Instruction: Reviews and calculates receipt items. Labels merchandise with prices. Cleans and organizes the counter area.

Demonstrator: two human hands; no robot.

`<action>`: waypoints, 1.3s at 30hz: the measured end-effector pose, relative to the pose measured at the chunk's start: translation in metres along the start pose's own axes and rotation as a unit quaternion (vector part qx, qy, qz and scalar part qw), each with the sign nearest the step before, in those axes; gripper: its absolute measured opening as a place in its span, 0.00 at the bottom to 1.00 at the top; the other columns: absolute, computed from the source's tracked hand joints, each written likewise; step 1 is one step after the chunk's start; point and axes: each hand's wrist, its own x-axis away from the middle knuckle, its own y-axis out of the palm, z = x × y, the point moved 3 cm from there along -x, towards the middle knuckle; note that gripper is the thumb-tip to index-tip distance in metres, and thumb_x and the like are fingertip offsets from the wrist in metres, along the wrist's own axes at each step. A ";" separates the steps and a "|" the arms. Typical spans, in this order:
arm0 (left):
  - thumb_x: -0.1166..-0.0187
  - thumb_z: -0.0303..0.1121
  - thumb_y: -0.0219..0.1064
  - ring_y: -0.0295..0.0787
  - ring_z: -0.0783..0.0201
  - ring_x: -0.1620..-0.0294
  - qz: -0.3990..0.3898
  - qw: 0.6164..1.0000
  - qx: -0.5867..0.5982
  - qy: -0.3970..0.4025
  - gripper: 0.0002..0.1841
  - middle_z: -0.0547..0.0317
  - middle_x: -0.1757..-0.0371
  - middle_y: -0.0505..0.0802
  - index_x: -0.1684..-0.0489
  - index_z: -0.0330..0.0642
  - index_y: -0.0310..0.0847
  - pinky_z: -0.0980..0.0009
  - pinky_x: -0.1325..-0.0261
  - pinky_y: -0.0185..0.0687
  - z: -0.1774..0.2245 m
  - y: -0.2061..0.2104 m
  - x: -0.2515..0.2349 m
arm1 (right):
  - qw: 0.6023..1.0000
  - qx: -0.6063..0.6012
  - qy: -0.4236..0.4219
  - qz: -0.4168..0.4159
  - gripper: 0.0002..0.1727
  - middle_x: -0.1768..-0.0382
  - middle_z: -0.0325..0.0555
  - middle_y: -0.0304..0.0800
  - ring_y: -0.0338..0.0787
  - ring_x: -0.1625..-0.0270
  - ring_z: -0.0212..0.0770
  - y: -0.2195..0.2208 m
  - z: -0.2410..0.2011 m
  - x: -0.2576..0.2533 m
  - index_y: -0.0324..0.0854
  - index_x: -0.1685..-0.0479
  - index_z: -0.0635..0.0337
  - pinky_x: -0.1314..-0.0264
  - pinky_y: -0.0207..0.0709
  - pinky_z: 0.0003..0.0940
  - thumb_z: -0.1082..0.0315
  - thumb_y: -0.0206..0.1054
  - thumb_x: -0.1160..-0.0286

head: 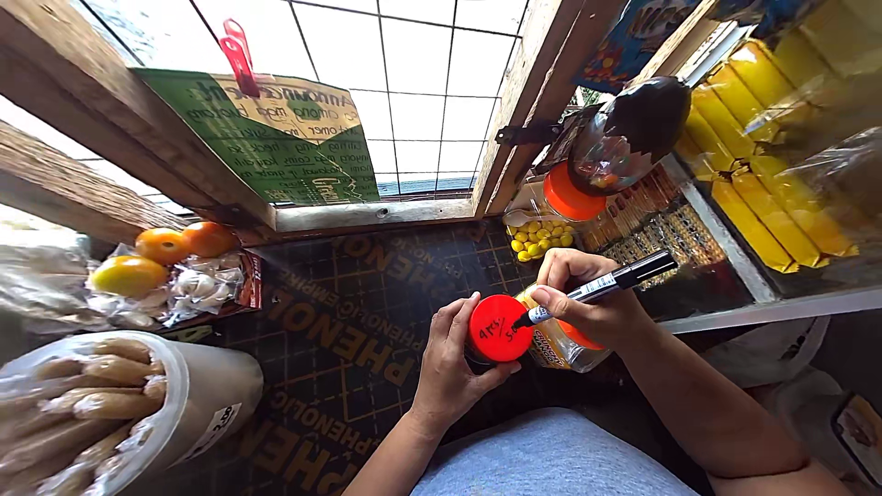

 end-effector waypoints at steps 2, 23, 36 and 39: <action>0.44 0.65 0.82 0.78 0.55 0.25 -0.013 1.000 -0.001 0.010 0.55 0.39 0.28 0.82 0.21 0.30 0.72 0.64 0.20 0.73 -0.001 -0.002 -0.001 | 0.998 -0.042 -0.035 0.015 0.13 0.71 0.30 0.83 0.80 0.71 0.20 -0.001 -0.002 0.000 0.78 0.72 0.50 0.71 0.74 0.13 0.58 0.71 0.20; 0.06 0.49 0.45 0.82 0.75 0.60 -0.253 0.936 0.216 0.111 0.26 0.52 0.63 0.84 0.48 0.30 0.75 0.81 0.51 0.79 0.142 -0.008 0.003 | 0.797 0.415 -0.358 0.254 0.12 0.27 0.33 0.80 0.71 0.16 0.37 0.029 -0.072 0.085 0.73 0.60 0.46 0.16 0.66 0.42 0.59 0.75 0.22; 0.06 0.53 0.39 0.70 0.79 0.73 -0.376 0.816 0.438 0.017 0.26 0.66 0.75 0.74 0.65 0.42 0.71 0.83 0.67 0.67 0.145 0.005 0.041 | 0.831 0.419 -0.265 0.252 0.14 0.36 0.42 0.87 0.85 0.32 0.39 0.026 -0.081 0.098 0.75 0.63 0.49 0.35 0.78 0.36 0.53 0.75 0.23; 0.06 0.53 0.40 0.72 0.78 0.71 -0.411 0.800 0.437 0.026 0.27 0.63 0.74 0.76 0.66 0.39 0.72 0.83 0.64 0.69 0.146 0.004 0.050 | 0.873 0.327 -0.209 0.297 0.17 0.32 0.43 0.80 0.85 0.39 0.31 -0.011 -0.093 0.098 0.73 0.73 0.51 0.41 0.83 0.26 0.56 0.76 0.25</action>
